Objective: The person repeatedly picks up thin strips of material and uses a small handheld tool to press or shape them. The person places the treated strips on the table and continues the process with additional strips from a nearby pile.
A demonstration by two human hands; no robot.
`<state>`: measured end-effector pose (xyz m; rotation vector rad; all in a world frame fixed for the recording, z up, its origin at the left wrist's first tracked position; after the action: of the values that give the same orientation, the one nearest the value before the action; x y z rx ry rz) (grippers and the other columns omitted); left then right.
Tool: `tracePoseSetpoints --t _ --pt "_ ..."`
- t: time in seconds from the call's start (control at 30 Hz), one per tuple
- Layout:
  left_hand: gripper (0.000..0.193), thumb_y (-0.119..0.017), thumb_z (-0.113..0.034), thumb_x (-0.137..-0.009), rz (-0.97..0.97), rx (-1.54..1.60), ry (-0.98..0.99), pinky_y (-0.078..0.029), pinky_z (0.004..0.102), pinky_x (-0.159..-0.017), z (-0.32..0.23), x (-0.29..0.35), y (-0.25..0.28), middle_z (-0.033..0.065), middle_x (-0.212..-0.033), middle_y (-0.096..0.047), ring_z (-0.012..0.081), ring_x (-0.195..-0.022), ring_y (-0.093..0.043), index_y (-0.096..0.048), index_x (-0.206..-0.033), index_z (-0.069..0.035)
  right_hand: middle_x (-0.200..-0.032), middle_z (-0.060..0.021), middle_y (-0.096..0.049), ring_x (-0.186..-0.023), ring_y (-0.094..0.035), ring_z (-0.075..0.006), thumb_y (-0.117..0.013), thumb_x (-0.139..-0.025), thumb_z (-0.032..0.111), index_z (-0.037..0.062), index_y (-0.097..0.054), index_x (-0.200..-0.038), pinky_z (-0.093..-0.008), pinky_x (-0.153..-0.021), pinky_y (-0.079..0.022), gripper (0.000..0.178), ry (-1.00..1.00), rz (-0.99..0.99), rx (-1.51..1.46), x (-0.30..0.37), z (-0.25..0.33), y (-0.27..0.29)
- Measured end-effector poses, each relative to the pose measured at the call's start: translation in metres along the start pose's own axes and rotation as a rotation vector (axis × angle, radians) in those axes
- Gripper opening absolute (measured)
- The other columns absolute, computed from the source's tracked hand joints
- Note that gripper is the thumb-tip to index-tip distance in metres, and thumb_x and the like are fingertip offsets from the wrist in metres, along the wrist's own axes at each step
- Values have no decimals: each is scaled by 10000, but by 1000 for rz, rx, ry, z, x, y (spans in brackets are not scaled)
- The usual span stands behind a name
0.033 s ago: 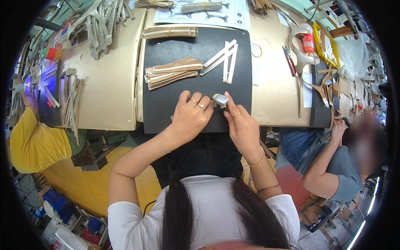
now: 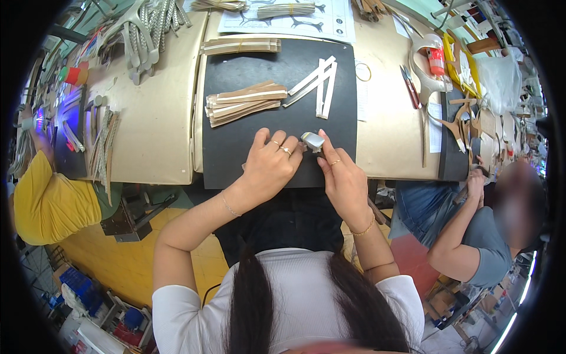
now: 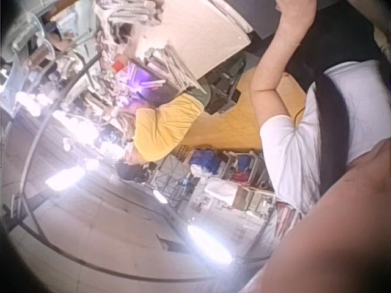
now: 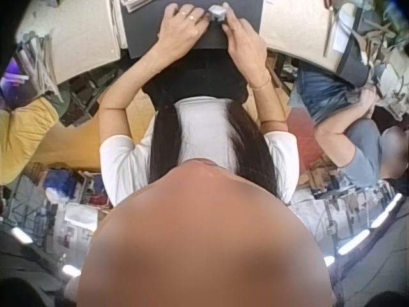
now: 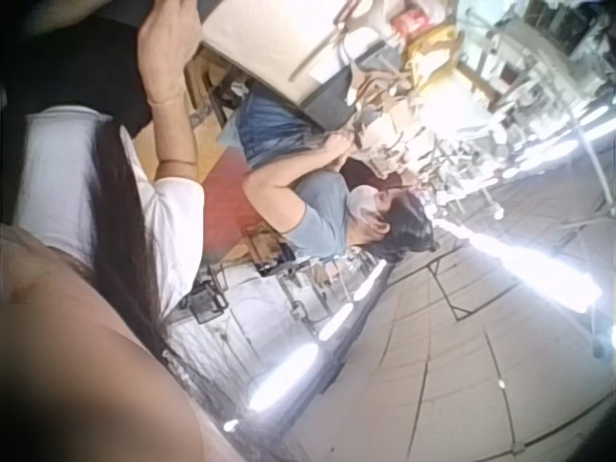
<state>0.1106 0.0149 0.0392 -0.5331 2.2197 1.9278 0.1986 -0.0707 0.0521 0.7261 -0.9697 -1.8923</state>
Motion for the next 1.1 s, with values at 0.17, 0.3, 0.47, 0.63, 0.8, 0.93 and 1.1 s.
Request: tracePoseSetpoints --t 0.17,0.3,0.47,0.63,0.8,0.93,1.1 --pt "154 -670 -137 -845 -64 -5 -32 -418 398 -869 -2 -3 4 34 -849 -581 199 -869 -571 -742 -944 -44 -846 -91 -605 -674 -635 -282 -673 -970 104 127 -535 -1512 -405 -602 -517 560 16 -43 -49 -1 2 5" --pt "182 -688 -147 -845 3 -11 -36 -413 401 -866 -2 -1 -1 36 -912 -603 200 -914 -584 -740 -987 -46 -853 -92 -613 -679 -639 -283 -678 -960 90 125 -536 -1512 -398 -599 -518 571 13 5 29 -3 1 1" --pt "208 -706 -150 -843 -12 -11 -32 -407 399 -861 -1 2 -3 34 -952 -619 195 -944 -594 -741 -1022 -51 -835 -93 -597 -669 -639 -284 -667 -971 109 139 -544 -1507 -401 -595 -519 551 13 -55 -47 -4 1 5" --pt "242 -799 -189 -798 -39 75 36 -379 400 -862 9 4 -2 -7 -963 -623 179 -944 -594 -758 -1022 -105 -832 -93 -589 -661 -640 -288 -654 -988 145 165 -544 -1509 -410 -598 -524 533 -32 58 71 -3 -2 -6" --pt "215 -858 -240 -760 -41 308 207 -342 399 -857 29 7 -1 -48 -933 -623 168 -949 -579 -774 -937 -150 -836 -96 -589 -661 -639 -291 -651 -991 152 158 -539 -1510 -412 -605 -525 531 -39 75 72 -4 -3 -7" --pt "182 -856 -237 -769 -43 310 257 -332 393 -855 31 3 -5 -41 -913 -619 175 -926 -568 -764 -896 -144 -840 -100 -590 -662 -637 -297 -649 -993 154 153 -539 -1509 -416 -603 -522 528 -42 80 61 -3 -5 -8" --pt "144 -853 -211 -790 -70 335 347 -319 391 -847 33 3 -7 -30 -877 -623 190 -901 -569 -752 -848 -126 -825 -102 -577 -651 -618 -301 -657 -986 124 130 -525 -1520 -418 -594 -506 550 -63 16 -16 4 -7 1"
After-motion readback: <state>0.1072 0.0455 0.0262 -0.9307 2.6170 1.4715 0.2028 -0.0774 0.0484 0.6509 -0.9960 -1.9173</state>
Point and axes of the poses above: each hand's wrist, its own x-axis away from the middle knuckle, its own y-axis out of the back of the hand, z = x × y, the point moved 9 cm from there along -x, towards the middle knuckle
